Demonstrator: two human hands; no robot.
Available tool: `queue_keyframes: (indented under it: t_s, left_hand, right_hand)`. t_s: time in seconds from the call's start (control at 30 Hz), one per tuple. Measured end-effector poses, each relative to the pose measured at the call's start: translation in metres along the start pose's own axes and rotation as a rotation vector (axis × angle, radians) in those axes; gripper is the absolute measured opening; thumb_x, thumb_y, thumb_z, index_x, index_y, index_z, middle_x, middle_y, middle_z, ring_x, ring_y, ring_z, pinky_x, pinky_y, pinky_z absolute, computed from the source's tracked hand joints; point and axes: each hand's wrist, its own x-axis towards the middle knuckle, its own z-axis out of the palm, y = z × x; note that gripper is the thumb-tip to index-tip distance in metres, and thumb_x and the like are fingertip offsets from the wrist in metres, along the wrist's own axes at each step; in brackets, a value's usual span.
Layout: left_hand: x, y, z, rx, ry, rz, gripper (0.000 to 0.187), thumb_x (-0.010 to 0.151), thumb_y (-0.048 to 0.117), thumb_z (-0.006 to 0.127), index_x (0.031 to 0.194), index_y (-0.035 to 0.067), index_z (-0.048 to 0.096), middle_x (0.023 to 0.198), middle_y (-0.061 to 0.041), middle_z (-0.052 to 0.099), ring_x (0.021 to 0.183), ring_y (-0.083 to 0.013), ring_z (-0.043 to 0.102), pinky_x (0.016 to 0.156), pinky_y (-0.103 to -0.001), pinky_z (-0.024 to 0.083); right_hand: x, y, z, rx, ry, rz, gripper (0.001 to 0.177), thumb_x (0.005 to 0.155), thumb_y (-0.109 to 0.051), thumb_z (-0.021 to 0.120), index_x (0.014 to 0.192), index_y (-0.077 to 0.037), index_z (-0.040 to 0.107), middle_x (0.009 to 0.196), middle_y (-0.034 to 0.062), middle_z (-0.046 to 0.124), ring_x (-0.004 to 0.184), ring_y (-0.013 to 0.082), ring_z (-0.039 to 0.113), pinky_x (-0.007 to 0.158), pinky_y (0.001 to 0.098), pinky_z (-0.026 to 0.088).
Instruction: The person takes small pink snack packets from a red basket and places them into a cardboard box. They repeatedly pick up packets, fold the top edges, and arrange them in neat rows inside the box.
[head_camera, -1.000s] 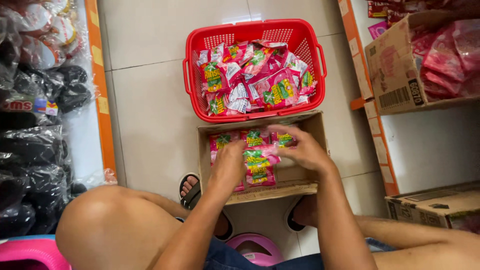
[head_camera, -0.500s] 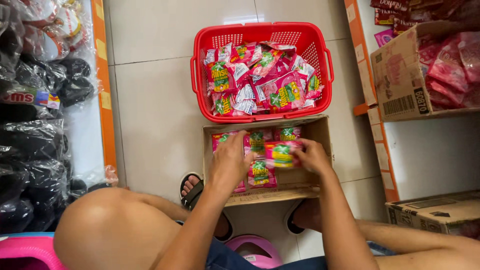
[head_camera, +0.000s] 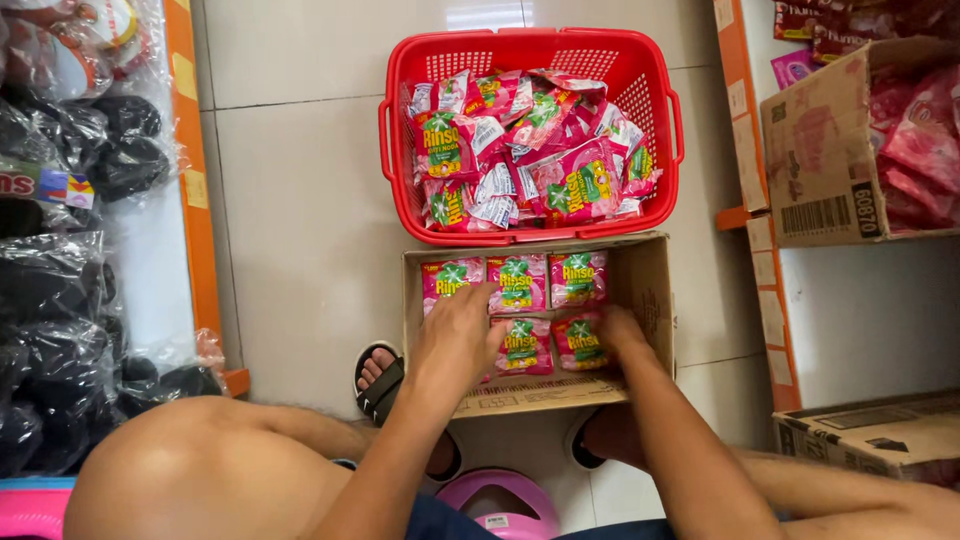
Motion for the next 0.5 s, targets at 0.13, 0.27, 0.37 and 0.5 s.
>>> queue_keyframes:
  t_s: [0.13,0.27,0.37,0.5]
  left_hand:
    - [0.003,-0.001,-0.002,-0.017,-0.028,-0.001,0.05,0.09,0.021,0.072,0.136,0.005,0.061,0.117,-0.02,0.067,0.105,-0.047,0.069,0.09,-0.054,0.056]
    - [0.001,0.005,-0.009,-0.032,-0.051,-0.02,0.049,0.09,0.023,0.072,0.136,0.007,0.062,0.117,-0.018,0.068,0.107,-0.0442,0.069,0.09,-0.052,0.057]
    - [0.0,0.01,-0.012,0.0,-0.041,-0.014,0.048,0.091,0.023,0.072,0.135,0.007,0.062,0.117,-0.018,0.068,0.107,-0.0439,0.068,0.09,-0.052,0.057]
    - [-0.002,0.016,-0.021,0.013,-0.074,-0.026,0.046,0.092,0.022,0.071,0.135,0.007,0.062,0.115,-0.018,0.068,0.107,-0.043,0.068,0.087,-0.052,0.058]
  right_hand:
    - [0.105,0.058,0.063,-0.134,0.019,0.097,0.052,0.081,-0.014,0.075,0.129,0.001,0.068,0.117,0.0289,0.071,0.111,0.0442,0.07,0.093,0.0526,0.058]
    - [0.105,0.07,0.094,-0.435,0.197,-0.116,0.031,0.094,-0.01,0.055,0.118,0.003,0.07,0.106,0.0274,0.069,0.096,0.0476,0.072,0.077,0.0572,0.061]
    - [0.058,0.041,0.061,-0.701,0.262,-0.163,0.03,0.096,-0.012,0.053,0.119,-0.008,0.072,0.102,0.0152,0.071,0.096,0.0365,0.074,0.076,0.0485,0.061]
    - [0.086,0.041,0.078,-0.376,0.257,-0.122,0.026,0.094,-0.011,0.053,0.102,-0.008,0.077,0.092,0.0199,0.076,0.087,0.0453,0.075,0.06,0.0629,0.057]
